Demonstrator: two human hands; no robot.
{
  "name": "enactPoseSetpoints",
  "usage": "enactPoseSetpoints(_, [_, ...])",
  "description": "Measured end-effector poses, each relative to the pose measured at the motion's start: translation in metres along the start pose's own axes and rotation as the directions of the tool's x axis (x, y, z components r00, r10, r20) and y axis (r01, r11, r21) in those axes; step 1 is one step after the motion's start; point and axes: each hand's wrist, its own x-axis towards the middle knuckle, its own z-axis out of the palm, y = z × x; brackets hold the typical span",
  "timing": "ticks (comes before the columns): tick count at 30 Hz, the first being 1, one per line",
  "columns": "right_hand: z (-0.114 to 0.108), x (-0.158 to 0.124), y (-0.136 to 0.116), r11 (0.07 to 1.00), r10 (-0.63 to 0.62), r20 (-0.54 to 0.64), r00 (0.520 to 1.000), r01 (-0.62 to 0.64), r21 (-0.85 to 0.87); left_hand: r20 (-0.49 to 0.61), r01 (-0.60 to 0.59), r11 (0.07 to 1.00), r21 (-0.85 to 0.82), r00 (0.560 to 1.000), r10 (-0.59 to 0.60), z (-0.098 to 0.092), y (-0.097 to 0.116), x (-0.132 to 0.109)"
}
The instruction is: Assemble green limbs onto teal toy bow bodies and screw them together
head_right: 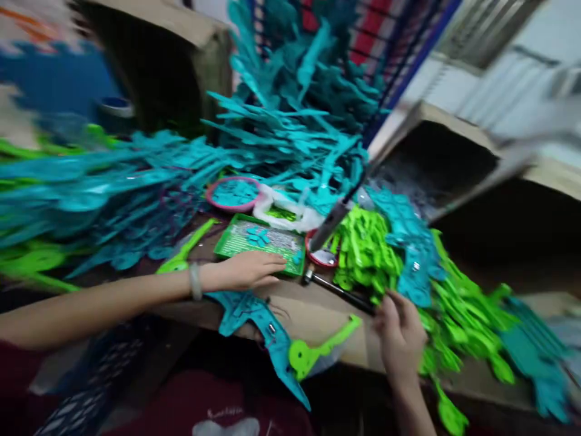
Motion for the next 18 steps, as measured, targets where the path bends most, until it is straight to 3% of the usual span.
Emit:
enactPoseSetpoints(3, [0.043,0.034,-0.011,0.996,-0.076,-0.007,0.997,0.076,0.048,-0.048,-0.133,0.990,-0.055,0.990,0.131,0.025,-0.010,0.023])
enactPoseSetpoints(5, [0.085,0.055,-0.023,0.978,-0.156,0.131,0.979,0.134,0.162,-0.059,-0.145,0.988,-0.045,0.988,0.143,0.032,-0.016,0.026])
enactPoseSetpoints(7, [0.122,0.065,-0.035,0.942,-0.172,0.312,0.934,0.063,0.331,-0.073,-0.099,0.995,-0.017,0.993,0.097,0.035,-0.025,0.023])
enactPoseSetpoints(9, [0.147,0.067,-0.041,0.898,-0.159,0.407,0.899,-0.039,0.438,-0.088,-0.041,0.999,0.006,0.995,0.042,0.037,-0.034,0.018])
enactPoseSetpoints(14, [0.166,0.059,-0.043,0.841,-0.154,0.442,0.884,-0.118,0.529,-0.099,0.007,1.000,0.009,0.995,-0.006,0.037,-0.048,0.009])
enactPoseSetpoints(16, [0.170,0.055,-0.041,0.818,-0.180,0.441,0.879,-0.114,0.563,-0.113,0.062,0.998,0.009,0.992,-0.061,0.033,-0.036,0.004])
enactPoseSetpoints(18, [0.178,0.050,-0.039,0.791,-0.179,0.396,0.901,-0.108,0.602,-0.131,0.093,0.996,-0.001,0.987,-0.092,0.027,-0.007,-0.005])
